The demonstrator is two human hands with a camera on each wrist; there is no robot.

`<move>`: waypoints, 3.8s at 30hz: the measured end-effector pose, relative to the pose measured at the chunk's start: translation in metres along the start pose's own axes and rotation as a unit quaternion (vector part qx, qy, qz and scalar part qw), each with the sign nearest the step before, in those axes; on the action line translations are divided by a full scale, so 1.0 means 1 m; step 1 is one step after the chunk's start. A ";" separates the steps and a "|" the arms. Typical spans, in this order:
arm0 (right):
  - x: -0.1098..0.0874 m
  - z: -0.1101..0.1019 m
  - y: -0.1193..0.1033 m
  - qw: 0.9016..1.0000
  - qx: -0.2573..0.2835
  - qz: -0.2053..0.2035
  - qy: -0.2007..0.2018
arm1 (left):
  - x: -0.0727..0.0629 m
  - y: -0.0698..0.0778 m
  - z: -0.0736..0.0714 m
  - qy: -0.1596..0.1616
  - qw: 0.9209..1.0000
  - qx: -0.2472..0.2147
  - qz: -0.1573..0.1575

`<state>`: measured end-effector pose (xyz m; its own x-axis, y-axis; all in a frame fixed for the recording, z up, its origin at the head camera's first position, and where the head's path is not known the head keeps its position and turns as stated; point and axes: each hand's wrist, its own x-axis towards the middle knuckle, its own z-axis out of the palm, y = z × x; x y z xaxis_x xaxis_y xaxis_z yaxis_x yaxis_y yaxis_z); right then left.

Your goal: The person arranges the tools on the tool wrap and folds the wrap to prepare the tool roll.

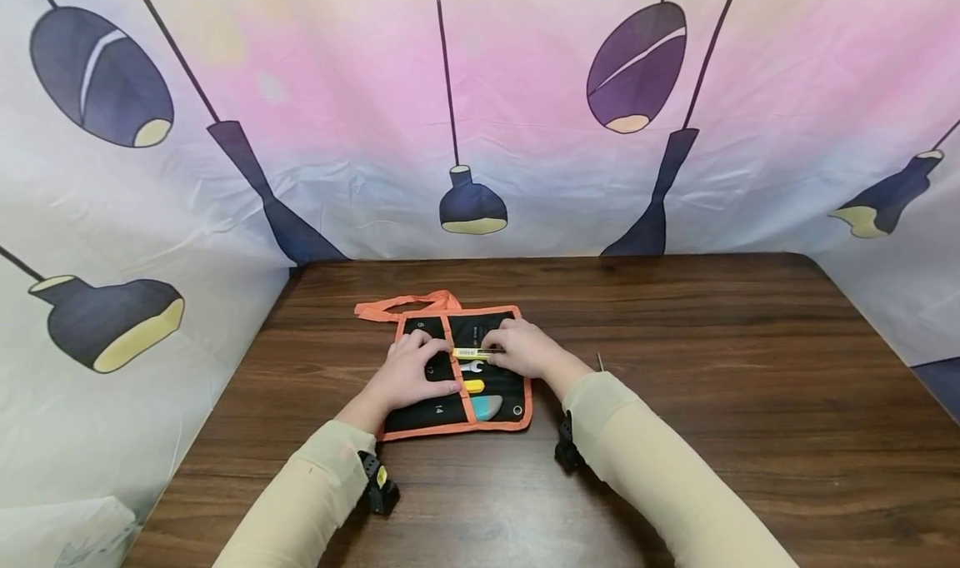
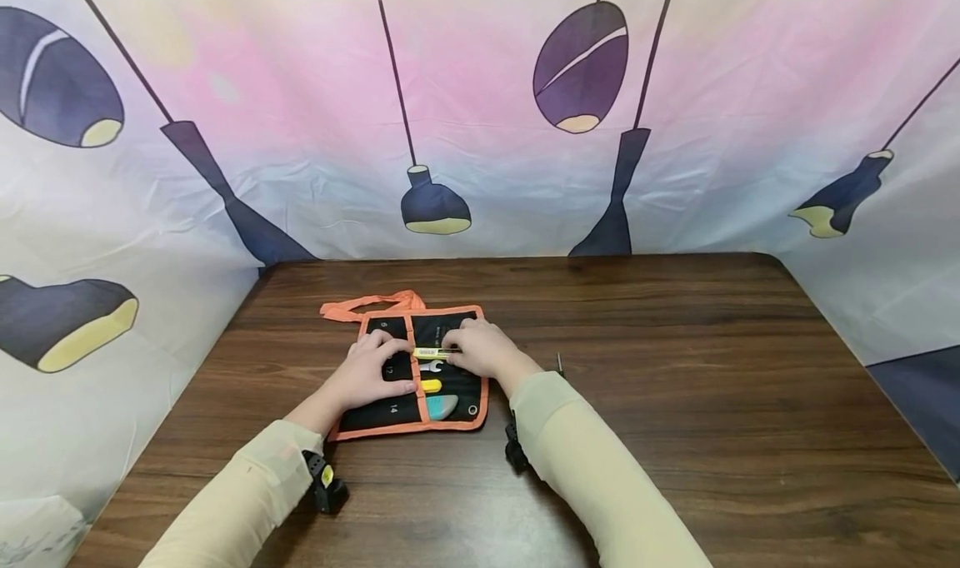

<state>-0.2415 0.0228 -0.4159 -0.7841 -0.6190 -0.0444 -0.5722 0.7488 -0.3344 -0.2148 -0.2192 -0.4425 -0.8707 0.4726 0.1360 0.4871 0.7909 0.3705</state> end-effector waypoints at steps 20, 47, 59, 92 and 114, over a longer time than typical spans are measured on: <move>-0.019 -0.007 0.021 1.000 -0.002 0.010 0.025 | 0.000 0.001 -0.001 0.010 1.000 0.009 0.007; -0.023 -0.007 0.027 0.997 0.049 0.042 0.034 | -0.002 0.002 0.003 0.010 0.999 0.042 0.015; -0.026 -0.008 0.031 0.997 0.052 0.040 0.040 | 0.000 0.002 0.001 -0.006 0.999 0.049 0.006; -0.020 0.000 0.023 0.996 0.067 0.040 0.051 | -0.002 0.003 0.003 0.017 1.000 0.021 -0.002; -0.015 0.005 0.023 0.996 0.059 0.045 0.058 | -0.005 0.002 0.002 0.040 0.999 0.030 0.020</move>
<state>-0.2415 0.0480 -0.4272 -0.8576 -0.5135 0.0277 -0.4709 0.7626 -0.4434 -0.2092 -0.2197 -0.4441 -0.8515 0.4742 0.2238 0.5234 0.7944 0.3082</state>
